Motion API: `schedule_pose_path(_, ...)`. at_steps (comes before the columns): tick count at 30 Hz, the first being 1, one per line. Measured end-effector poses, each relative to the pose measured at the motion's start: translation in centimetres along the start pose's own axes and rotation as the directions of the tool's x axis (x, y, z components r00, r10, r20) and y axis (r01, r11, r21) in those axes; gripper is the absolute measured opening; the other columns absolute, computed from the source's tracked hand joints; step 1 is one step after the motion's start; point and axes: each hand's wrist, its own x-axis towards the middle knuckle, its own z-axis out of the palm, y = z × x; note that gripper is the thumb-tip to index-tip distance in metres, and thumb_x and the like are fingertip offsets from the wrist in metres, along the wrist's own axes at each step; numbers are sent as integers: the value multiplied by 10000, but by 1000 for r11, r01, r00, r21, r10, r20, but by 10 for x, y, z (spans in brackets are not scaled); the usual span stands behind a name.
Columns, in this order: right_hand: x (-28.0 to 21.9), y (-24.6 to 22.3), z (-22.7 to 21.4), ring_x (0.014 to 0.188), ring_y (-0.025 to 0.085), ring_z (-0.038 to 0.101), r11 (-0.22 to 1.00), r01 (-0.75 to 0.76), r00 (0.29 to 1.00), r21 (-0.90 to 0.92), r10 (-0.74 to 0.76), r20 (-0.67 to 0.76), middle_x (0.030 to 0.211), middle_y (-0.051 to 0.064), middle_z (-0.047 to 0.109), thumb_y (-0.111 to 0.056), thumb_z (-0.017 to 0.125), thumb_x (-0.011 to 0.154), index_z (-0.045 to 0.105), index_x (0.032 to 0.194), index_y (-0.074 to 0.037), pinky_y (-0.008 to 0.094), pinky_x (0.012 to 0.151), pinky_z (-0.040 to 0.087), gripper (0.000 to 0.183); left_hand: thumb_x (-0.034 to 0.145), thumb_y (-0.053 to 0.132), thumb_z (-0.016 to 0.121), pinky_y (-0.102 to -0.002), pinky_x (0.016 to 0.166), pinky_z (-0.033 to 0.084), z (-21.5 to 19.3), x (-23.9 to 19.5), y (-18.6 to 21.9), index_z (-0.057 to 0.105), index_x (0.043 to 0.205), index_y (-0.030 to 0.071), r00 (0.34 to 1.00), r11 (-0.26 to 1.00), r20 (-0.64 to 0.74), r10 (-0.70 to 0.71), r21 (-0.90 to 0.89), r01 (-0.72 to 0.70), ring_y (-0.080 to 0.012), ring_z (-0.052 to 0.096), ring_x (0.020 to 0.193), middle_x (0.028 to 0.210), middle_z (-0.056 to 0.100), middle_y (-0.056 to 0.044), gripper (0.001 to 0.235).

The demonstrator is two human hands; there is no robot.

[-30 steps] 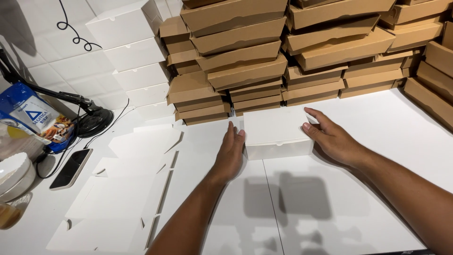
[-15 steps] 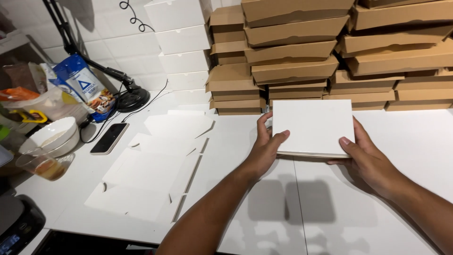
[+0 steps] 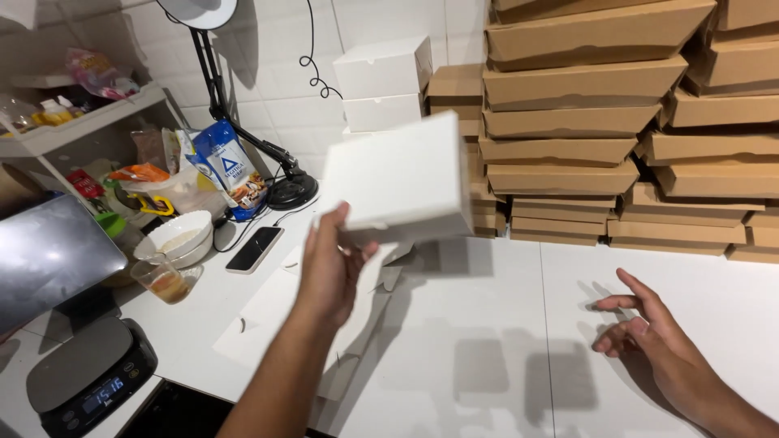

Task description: The person assembles flat white cardboard boxes by folding and interlocking the flaps to form rectangular containers. They repeat this process for several boxes, stacking the completed ones on the left side of the counter.

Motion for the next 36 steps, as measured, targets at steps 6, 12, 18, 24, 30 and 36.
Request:
schedule_pose_path(6,11,17,7,786,405,546,985,-167,986,49,168,-14,1267,162,597,-279,411,961,460,1619,-123,431,931,388,678,749,464,667,-200,657,611,48,67,98,626,1274,80,970,982,-156,187,7,-188,-144,652,911,1109,647,-45,652)
schedule_pose_path(12,12,5,14,808,441,534,950,-293,950,107,302,-81,1269,176,594,-256,409,999,561,1554,-84,388,934,312,600,686,537,598,-257,745,473,116,123,131,520,923,93,951,953,-199,238,236,-190,-155,532,623,829,505,-14,509)
schedule_pose_path(18,34,67,-20,671,390,692,974,-226,974,13,227,-25,1214,113,700,-371,435,939,598,1525,-106,399,540,381,664,747,653,575,-347,629,515,144,179,126,575,735,93,909,914,-344,234,396,-86,-173,592,632,880,547,-44,561)
schedule_pose_path(24,43,103,-39,509,345,743,985,-167,984,-52,170,56,613,300,813,-575,446,805,645,1443,-157,386,433,460,788,625,715,724,-476,821,634,139,240,107,517,1261,87,865,873,-333,376,440,-210,-274,689,933,1399,417,-118,918)
schedule_pose_path(30,28,65,-23,517,287,545,960,-258,965,-105,261,15,621,262,754,-492,420,893,711,1432,-178,380,508,455,688,798,574,848,-518,937,555,124,312,79,369,1418,118,667,540,-167,726,739,-402,-418,615,1210,1377,536,-197,906)
schedule_pose_path(36,26,60,-19,553,252,702,977,-180,982,-117,186,44,982,130,817,-437,436,895,695,1423,-167,342,456,495,647,905,603,700,-512,1066,454,123,341,73,437,1422,39,658,361,-11,753,843,-398,-446,563,1252,1342,604,-212,809)
